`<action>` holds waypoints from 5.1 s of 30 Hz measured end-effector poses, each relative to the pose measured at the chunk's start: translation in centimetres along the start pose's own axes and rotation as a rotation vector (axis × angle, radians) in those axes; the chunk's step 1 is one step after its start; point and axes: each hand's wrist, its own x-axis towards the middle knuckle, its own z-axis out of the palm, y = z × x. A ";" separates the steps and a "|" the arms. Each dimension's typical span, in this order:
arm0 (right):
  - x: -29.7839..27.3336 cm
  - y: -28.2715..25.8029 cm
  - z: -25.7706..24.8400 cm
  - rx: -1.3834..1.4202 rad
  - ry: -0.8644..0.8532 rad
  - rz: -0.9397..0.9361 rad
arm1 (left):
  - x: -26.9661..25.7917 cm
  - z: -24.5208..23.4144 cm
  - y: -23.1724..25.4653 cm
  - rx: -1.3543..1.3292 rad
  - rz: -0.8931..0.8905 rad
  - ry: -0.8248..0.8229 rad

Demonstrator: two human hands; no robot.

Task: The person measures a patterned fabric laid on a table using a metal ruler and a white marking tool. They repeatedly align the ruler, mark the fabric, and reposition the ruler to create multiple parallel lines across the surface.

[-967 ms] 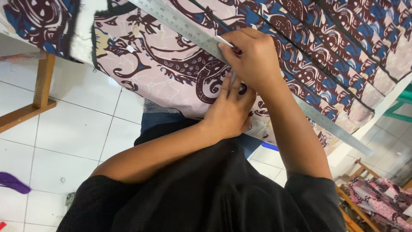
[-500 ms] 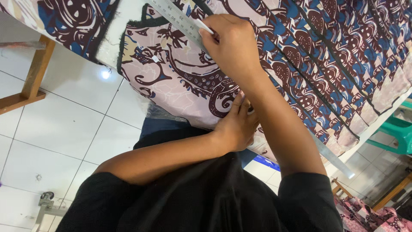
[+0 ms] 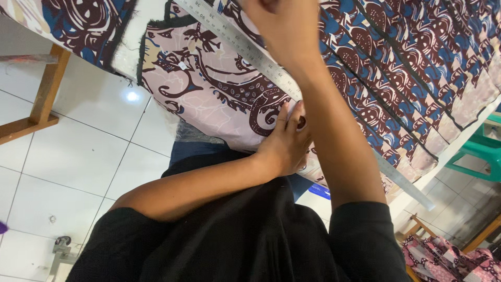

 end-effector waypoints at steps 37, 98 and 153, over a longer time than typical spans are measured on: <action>-20.7 -3.6 -9.9 -0.420 0.331 0.271 | -2.3 -2.9 -8.1 -0.036 -0.233 0.072; -31.7 -3.9 -10.2 -0.585 0.411 0.366 | -1.8 -1.8 -5.0 0.062 -0.207 -0.033; -40.1 -0.3 -26.8 -0.781 0.162 0.362 | 3.8 -1.9 3.8 0.126 0.177 -0.062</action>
